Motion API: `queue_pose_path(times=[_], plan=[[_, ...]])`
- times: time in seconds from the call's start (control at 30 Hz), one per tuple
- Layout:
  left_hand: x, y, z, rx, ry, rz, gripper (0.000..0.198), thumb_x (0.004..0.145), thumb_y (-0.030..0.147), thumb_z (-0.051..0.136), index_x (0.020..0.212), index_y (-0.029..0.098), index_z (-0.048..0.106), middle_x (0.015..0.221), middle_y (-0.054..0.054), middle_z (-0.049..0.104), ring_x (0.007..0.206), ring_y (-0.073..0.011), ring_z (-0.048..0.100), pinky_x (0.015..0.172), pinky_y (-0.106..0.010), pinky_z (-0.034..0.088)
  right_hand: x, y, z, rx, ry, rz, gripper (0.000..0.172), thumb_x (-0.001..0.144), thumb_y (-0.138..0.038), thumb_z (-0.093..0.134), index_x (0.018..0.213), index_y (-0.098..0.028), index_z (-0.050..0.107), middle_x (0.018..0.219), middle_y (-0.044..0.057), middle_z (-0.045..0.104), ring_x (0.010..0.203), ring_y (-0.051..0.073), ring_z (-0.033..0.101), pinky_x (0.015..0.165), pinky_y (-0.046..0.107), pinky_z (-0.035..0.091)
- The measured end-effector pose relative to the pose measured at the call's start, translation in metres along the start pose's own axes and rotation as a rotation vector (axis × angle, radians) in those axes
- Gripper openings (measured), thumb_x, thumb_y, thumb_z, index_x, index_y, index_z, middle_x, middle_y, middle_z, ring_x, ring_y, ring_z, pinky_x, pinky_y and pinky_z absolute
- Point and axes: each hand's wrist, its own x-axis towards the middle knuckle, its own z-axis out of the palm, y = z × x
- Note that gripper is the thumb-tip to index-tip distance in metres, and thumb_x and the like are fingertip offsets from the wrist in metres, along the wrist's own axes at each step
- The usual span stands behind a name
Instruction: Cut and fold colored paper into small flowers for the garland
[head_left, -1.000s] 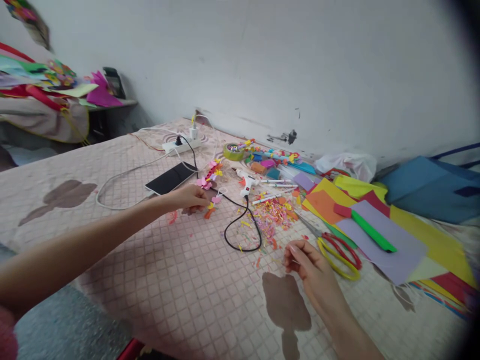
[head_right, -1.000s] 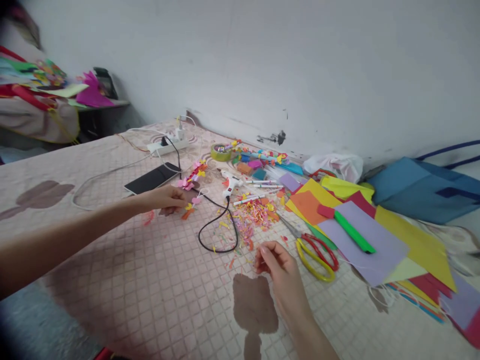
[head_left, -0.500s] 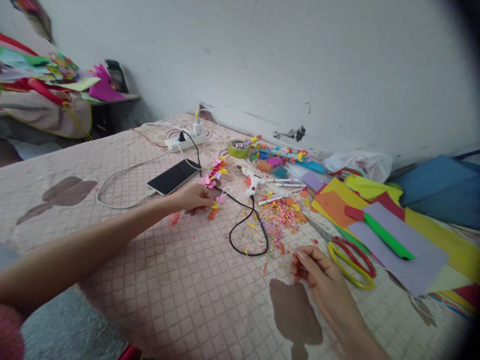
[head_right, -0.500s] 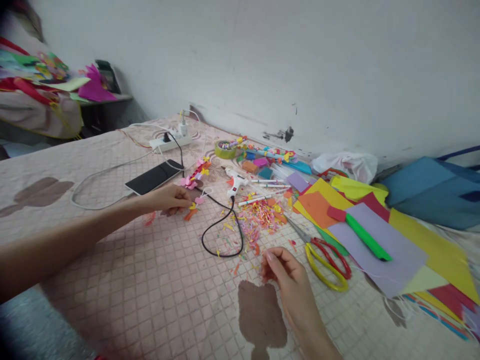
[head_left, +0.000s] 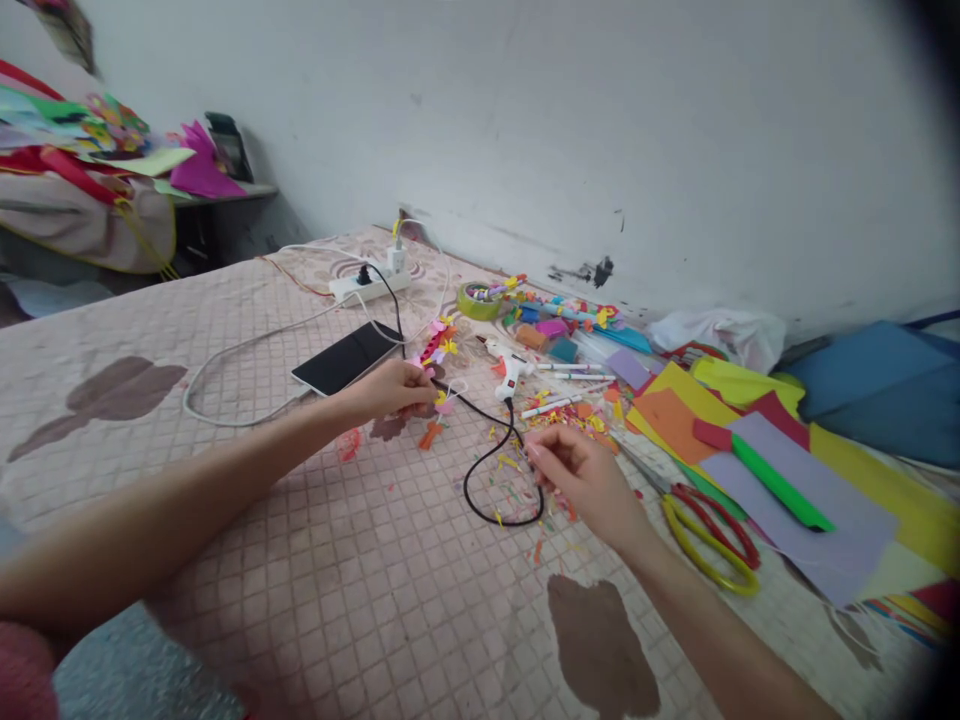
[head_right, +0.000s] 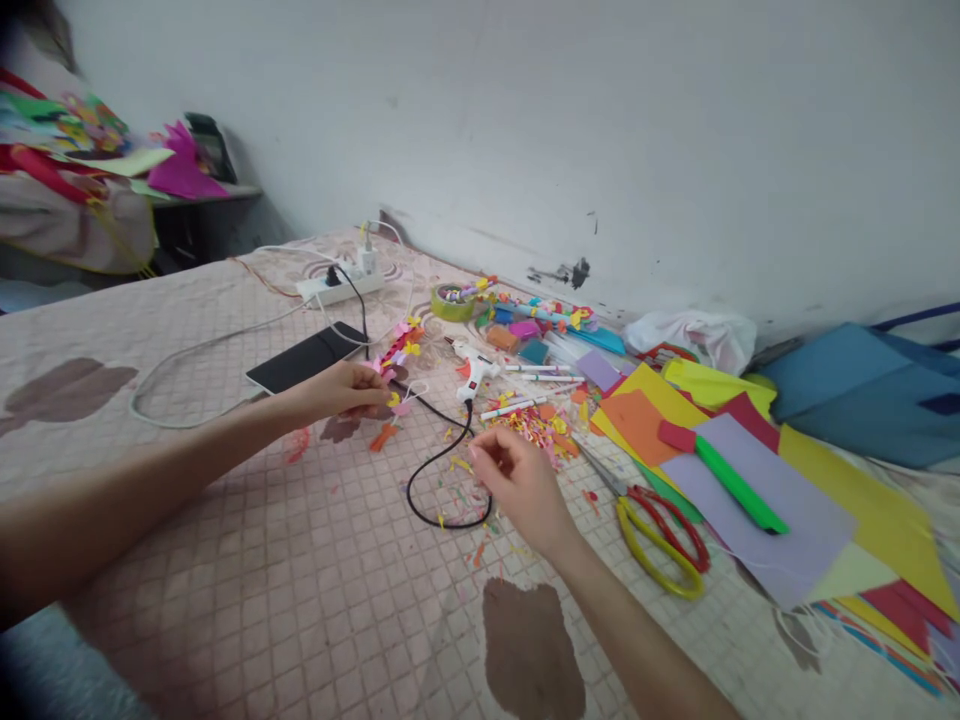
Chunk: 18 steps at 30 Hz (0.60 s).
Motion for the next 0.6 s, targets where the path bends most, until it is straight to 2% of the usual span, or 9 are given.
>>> queue_pose_path(times=[0.2, 0.33, 0.47, 0.6], plan=[[-0.002, -0.006, -0.005, -0.034, 0.005, -0.002, 0.022, 0.077, 0.035, 0.060, 0.069, 0.014, 0.056, 0.056, 0.000, 0.055, 0.041, -0.0049, 0.043, 0.037, -0.018, 0.027, 0.064, -0.010, 0.017, -0.356, -0.051, -0.308, 0.009, 0.080, -0.018, 0.052, 0.075, -0.019, 0.059, 0.070, 0.000, 0.059, 0.066, 0.014, 0.053, 0.059, 0.025, 0.039], [-0.006, -0.002, -0.007, -0.049, 0.028, -0.013, 0.021, 0.077, 0.034, 0.059, 0.070, 0.015, 0.055, 0.058, 0.000, 0.056, 0.041, -0.0053, 0.044, 0.038, -0.019, 0.029, 0.100, -0.002, 0.031, -0.527, -0.130, -0.368, 0.009, 0.077, -0.011, 0.053, 0.077, -0.017, 0.059, 0.076, 0.002, 0.060, 0.066, 0.013, 0.052, 0.061, 0.025, 0.039], [-0.009, 0.001, -0.007, -0.077, 0.056, -0.002, 0.020, 0.078, 0.032, 0.059, 0.069, 0.015, 0.053, 0.054, 0.001, 0.054, 0.040, -0.0055, 0.043, 0.038, -0.019, 0.028, 0.120, 0.006, 0.044, -0.673, -0.192, -0.467, 0.023, 0.076, -0.002, 0.050, 0.088, -0.018, 0.061, 0.085, 0.004, 0.057, 0.075, 0.015, 0.052, 0.068, 0.026, 0.039], [-0.008, -0.001, -0.007, -0.066, 0.050, 0.001, 0.020, 0.079, 0.031, 0.058, 0.070, 0.015, 0.052, 0.057, 0.000, 0.056, 0.041, -0.0053, 0.044, 0.038, -0.019, 0.028, 0.127, 0.004, 0.052, -0.778, -0.236, -0.543, 0.031, 0.078, -0.001, 0.047, 0.099, -0.021, 0.060, 0.095, 0.006, 0.053, 0.084, 0.018, 0.050, 0.069, 0.028, 0.038]])
